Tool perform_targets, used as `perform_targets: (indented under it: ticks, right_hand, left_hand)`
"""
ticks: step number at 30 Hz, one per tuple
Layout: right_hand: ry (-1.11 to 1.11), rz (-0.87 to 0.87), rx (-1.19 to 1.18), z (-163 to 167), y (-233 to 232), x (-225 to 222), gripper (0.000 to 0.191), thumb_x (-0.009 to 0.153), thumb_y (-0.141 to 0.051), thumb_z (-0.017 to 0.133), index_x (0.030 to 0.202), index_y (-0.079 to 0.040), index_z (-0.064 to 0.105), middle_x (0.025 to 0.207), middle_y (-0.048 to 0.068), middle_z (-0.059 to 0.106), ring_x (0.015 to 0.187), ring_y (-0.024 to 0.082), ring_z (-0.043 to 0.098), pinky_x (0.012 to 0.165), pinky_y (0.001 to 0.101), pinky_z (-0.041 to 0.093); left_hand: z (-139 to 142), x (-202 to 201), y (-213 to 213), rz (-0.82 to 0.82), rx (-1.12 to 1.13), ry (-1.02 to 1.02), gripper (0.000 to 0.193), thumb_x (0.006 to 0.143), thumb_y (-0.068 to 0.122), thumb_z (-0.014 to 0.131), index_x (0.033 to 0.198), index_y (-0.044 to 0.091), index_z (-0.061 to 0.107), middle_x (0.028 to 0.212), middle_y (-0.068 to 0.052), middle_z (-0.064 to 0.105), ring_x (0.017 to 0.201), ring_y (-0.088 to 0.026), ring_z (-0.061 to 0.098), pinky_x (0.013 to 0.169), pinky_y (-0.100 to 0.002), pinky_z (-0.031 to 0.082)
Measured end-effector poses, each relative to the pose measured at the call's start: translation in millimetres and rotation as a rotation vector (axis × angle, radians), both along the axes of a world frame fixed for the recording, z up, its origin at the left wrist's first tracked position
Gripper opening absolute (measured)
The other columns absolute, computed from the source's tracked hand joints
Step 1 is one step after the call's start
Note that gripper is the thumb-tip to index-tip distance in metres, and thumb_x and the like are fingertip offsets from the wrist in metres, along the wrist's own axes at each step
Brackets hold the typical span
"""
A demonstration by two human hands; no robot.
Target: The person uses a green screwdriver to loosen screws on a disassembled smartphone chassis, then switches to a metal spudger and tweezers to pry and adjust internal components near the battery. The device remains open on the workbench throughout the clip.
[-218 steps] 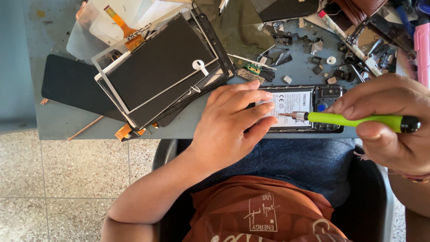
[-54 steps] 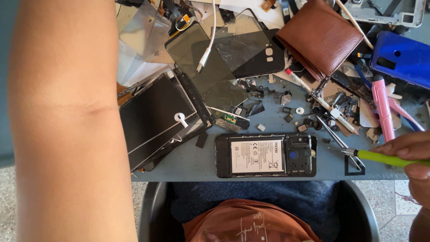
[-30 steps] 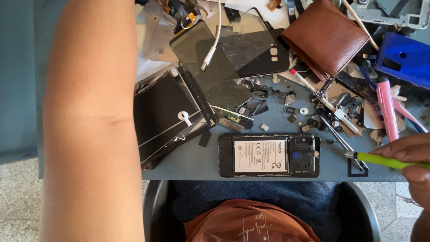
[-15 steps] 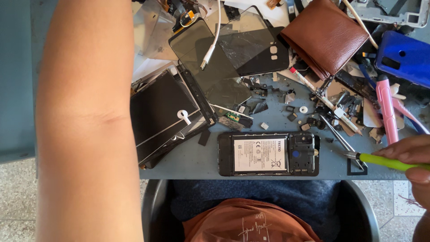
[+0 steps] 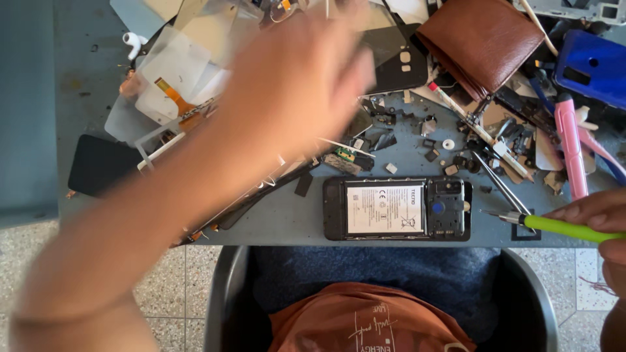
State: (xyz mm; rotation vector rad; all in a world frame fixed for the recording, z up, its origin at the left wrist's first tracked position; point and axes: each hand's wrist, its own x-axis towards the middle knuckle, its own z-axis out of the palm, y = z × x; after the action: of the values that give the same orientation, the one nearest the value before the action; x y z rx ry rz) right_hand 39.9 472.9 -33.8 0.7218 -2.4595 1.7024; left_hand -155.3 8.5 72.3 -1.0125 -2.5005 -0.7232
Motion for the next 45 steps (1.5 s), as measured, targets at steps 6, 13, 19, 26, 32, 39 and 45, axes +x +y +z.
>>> perform_targets:
  ticks: [6,13,19,26,32,39,45]
  right_hand:
    - [-0.025,-0.092,-0.038,8.3,-19.5,6.1,0.019,0.113,-0.026,0.046,0.122,-0.01,0.053,0.11,0.014,0.061,0.096,0.026,0.074,0.092,0.0446,0.067]
    - [-0.018,-0.109,0.016,26.3,-42.9,7.9,0.023,0.113,-0.028,0.054,0.119,-0.006,0.053,0.108,0.013,0.06,0.096,0.023,0.072,0.097,0.0435,0.066]
    - [-0.012,-0.051,0.052,49.7,-59.4,1.7,0.024,0.108,-0.026,0.055,0.118,-0.005,0.052,0.112,0.014,0.058,0.095,0.021,0.071,0.098,0.0441,0.065]
    - [0.023,-0.005,0.132,55.2,-67.4,-5.4,0.027,0.104,-0.03,0.056,0.114,-0.005,0.051,0.11,0.014,0.061,0.098,0.023,0.074,0.091,0.0401,0.067]
    - [0.018,0.055,0.184,61.1,-75.1,-11.6,0.029,0.104,-0.031,0.056,0.115,-0.005,0.052,0.11,0.015,0.062,0.101,0.024,0.074,0.095,0.0403,0.066]
    - [-0.007,0.051,0.198,67.2,-79.8,-11.0,0.03,0.102,-0.031,0.06,0.114,-0.004,0.054,0.111,0.015,0.062,0.101,0.024,0.074,0.1,0.042,0.065]
    - [0.01,0.053,0.179,60.4,-76.3,-11.5,0.027,0.103,-0.029,0.058,0.114,-0.005,0.054,0.111,0.015,0.062,0.101,0.023,0.073,0.097,0.0409,0.065]
  left_hand:
    - [-43.0,116.7,1.6,-0.238,-0.073,-0.121,0.045,0.098,0.032,0.071,0.133,0.005,0.061,0.125,-0.017,0.063,0.123,-0.033,0.057,0.105,-0.052,0.044]
    - [-52.4,139.5,7.3,-0.167,0.031,-0.191,0.045,0.095,0.041,0.076,0.13,0.015,0.065,0.143,-0.013,0.057,0.142,-0.035,0.047,0.12,-0.06,0.032]
    - [-73.0,143.7,2.1,-0.15,0.074,-0.204,0.039,0.094,0.038,0.077,0.124,0.014,0.069,0.14,-0.012,0.061,0.138,-0.035,0.053,0.118,-0.056,0.037]
    - [-65.7,140.9,5.3,-0.143,0.093,-0.197,0.036,0.095,0.035,0.078,0.122,0.014,0.069,0.14,-0.011,0.061,0.137,-0.034,0.055,0.116,-0.053,0.04]
    - [-69.3,142.4,3.4,-0.147,0.1,-0.199,0.036,0.094,0.034,0.078,0.122,0.013,0.069,0.14,-0.012,0.061,0.137,-0.034,0.055,0.116,-0.053,0.041]
    - [-67.2,142.0,4.9,-0.149,0.097,-0.193,0.036,0.094,0.034,0.079,0.122,0.013,0.07,0.14,-0.011,0.061,0.137,-0.034,0.055,0.115,-0.053,0.041]
    - [-68.4,142.5,3.8,-0.145,0.098,-0.2,0.036,0.094,0.035,0.079,0.121,0.013,0.07,0.14,-0.011,0.061,0.137,-0.034,0.055,0.116,-0.052,0.042]
